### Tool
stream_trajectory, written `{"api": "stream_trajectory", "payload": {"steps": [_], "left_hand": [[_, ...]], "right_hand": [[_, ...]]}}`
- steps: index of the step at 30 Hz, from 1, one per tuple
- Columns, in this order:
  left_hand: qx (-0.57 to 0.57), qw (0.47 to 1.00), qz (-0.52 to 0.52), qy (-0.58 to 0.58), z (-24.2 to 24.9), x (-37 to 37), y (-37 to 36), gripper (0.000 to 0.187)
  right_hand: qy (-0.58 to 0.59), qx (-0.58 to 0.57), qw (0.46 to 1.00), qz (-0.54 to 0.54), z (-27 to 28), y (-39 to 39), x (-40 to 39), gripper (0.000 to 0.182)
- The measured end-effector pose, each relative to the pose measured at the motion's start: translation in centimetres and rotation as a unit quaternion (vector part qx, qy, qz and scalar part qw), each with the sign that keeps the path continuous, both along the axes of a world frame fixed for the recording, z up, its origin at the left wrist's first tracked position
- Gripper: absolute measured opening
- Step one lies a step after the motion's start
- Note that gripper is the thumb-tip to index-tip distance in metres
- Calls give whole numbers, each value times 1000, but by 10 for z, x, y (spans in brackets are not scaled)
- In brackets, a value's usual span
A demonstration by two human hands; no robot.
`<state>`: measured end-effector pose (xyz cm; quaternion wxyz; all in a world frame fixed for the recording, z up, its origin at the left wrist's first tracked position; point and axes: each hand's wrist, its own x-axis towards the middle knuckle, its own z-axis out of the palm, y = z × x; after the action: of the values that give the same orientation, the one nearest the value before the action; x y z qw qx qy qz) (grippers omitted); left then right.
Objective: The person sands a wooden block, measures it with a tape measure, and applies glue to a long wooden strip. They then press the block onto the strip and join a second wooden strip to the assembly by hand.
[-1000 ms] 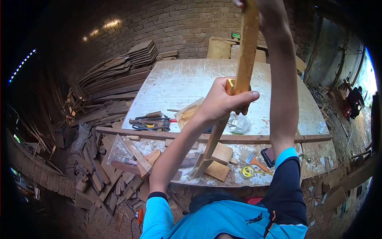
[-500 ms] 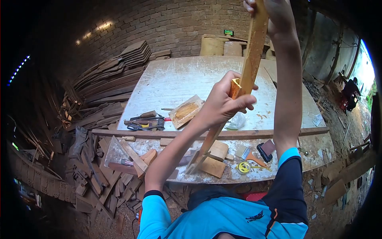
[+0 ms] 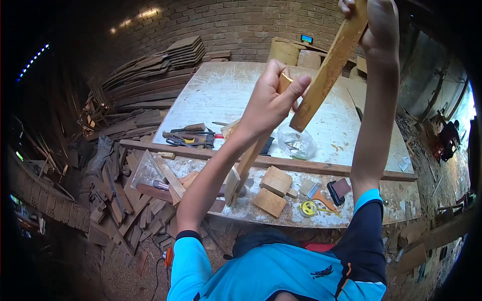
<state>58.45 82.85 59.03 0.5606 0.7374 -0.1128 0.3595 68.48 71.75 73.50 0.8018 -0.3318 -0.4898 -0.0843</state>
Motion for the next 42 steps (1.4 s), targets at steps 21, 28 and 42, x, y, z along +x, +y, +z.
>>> {"api": "stream_trajectory", "payload": {"steps": [21,28,42], "left_hand": [[47,994,-90,38,7,-20,-1,47],[36,995,-59,74,7,-23,-1,39],[15,992,-83,99,9,-22,1,39]], "right_hand": [[-92,98,980,-146,-14,14,-39,17],[-80,85,987,-109,-15,13,-43,15],[-93,82,987,-106,-16,13,-44,18]]}}
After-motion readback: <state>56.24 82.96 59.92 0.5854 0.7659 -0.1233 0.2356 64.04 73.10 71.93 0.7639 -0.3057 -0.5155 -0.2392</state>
